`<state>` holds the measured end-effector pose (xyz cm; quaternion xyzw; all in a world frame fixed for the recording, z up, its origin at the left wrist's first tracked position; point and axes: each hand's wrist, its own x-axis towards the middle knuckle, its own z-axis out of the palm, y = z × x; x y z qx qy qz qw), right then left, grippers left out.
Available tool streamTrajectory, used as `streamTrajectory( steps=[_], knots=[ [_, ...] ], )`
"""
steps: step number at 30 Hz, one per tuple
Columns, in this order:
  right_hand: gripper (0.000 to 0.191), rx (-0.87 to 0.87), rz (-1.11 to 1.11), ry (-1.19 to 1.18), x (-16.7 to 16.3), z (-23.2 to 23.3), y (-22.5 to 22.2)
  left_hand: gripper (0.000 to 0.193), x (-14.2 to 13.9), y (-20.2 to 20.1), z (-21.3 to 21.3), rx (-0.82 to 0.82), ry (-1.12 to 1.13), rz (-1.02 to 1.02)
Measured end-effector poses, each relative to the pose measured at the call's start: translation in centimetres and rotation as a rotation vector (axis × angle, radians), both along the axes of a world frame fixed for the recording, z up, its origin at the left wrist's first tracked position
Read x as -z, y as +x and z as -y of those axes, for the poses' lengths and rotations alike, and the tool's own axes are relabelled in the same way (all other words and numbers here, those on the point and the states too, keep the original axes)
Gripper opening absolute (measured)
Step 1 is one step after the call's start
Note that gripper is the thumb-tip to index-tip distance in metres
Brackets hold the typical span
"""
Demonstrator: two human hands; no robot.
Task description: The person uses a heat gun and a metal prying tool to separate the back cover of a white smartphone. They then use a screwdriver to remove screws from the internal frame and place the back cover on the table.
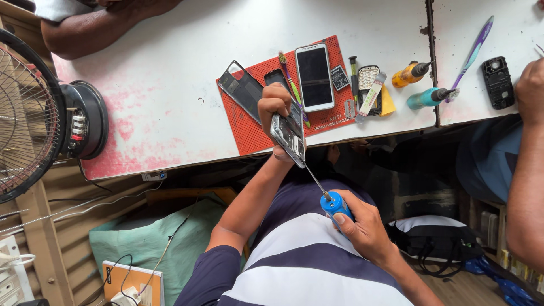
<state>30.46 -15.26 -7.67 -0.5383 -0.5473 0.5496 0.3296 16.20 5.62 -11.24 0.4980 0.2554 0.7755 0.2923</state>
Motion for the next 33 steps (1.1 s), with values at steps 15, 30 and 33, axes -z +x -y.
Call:
streamTrajectory(
  steps=[15,30,33],
  knots=[
    [0.046,-0.025,0.005,-0.059,-0.4,-0.2,-0.2,0.078,0.1,-1.4,0.3,-0.056,0.027,-0.205],
    [0.048,-0.028,-0.063,-0.007,-0.5,-0.6,-1.0,0.080,0.3,-0.8,0.5,-0.031,0.089,-0.194],
    [0.048,-0.028,-0.090,-0.015,-0.6,-0.6,-1.1,0.080,0.3,-0.8,0.5,-0.030,0.104,-0.205]
  ],
)
